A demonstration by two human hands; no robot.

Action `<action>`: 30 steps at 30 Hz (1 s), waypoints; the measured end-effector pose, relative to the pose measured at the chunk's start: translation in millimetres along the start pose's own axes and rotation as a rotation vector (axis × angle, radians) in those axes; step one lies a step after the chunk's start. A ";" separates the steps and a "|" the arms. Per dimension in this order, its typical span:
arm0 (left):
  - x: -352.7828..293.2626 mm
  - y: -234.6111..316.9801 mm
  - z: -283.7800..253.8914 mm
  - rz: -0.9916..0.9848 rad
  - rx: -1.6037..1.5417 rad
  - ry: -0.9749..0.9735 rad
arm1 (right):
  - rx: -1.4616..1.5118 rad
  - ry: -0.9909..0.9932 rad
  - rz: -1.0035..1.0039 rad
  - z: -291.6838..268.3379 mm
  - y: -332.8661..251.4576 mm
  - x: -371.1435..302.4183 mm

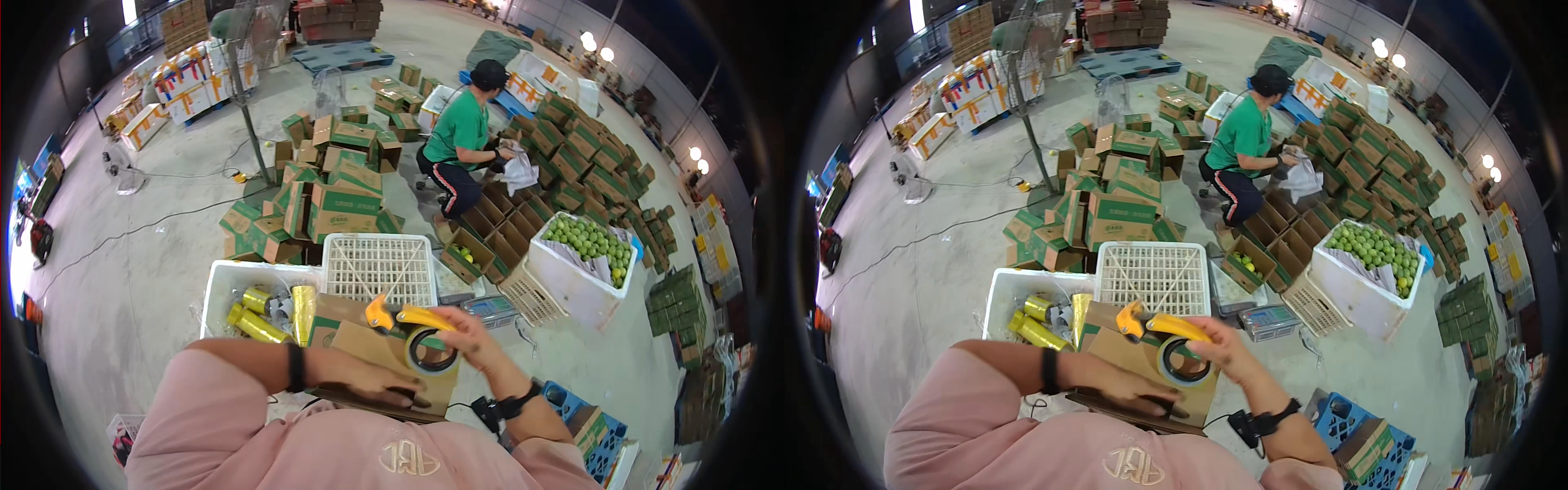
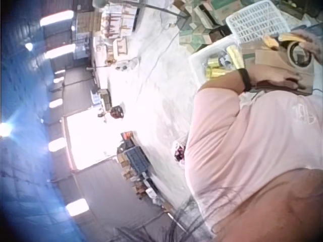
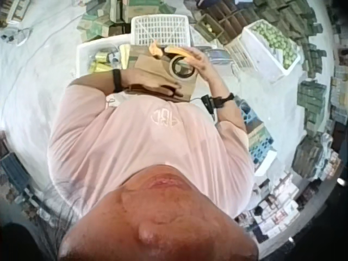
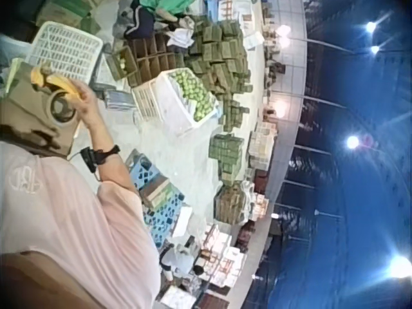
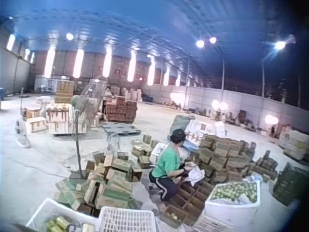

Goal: The recorder assembles cardboard boxes using a tape dispenser and fills them with produce in a warehouse setting.

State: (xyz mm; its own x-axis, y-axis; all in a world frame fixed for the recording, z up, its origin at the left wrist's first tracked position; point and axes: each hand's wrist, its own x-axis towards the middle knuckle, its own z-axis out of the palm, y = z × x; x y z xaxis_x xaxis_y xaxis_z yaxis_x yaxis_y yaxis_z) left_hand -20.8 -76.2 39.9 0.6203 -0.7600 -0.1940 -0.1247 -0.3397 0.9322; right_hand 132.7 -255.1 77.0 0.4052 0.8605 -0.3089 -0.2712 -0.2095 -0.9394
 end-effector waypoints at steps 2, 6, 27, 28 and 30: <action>-36.6 8.4 3.7 -0.185 -0.115 -0.112 | 0.150 0.089 -0.082 -9.8 17.9 -6.8; -99.3 4.1 33.1 -0.176 0.065 0.548 | 0.372 0.258 -0.113 -21.5 42.0 -17.2; -15.1 -3.6 11.4 -0.525 0.718 1.147 | -0.876 0.323 -0.605 20.8 59.1 -68.5; -15.8 17.1 14.5 -0.480 0.643 1.052 | -0.908 0.330 -0.538 20.7 56.2 -69.1; -10.6 -3.3 60.2 -0.147 0.873 0.872 | -0.964 0.338 -0.613 29.3 46.8 -58.3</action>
State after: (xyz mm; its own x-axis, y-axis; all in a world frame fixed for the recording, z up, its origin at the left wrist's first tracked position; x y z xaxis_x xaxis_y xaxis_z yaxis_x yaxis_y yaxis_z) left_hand -73.6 -100.3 20.5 0.9378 -0.1751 0.2999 -0.2765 -0.8990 0.3395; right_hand 70.7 -301.5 55.4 0.4873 0.8030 0.3433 0.7573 -0.1928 -0.6240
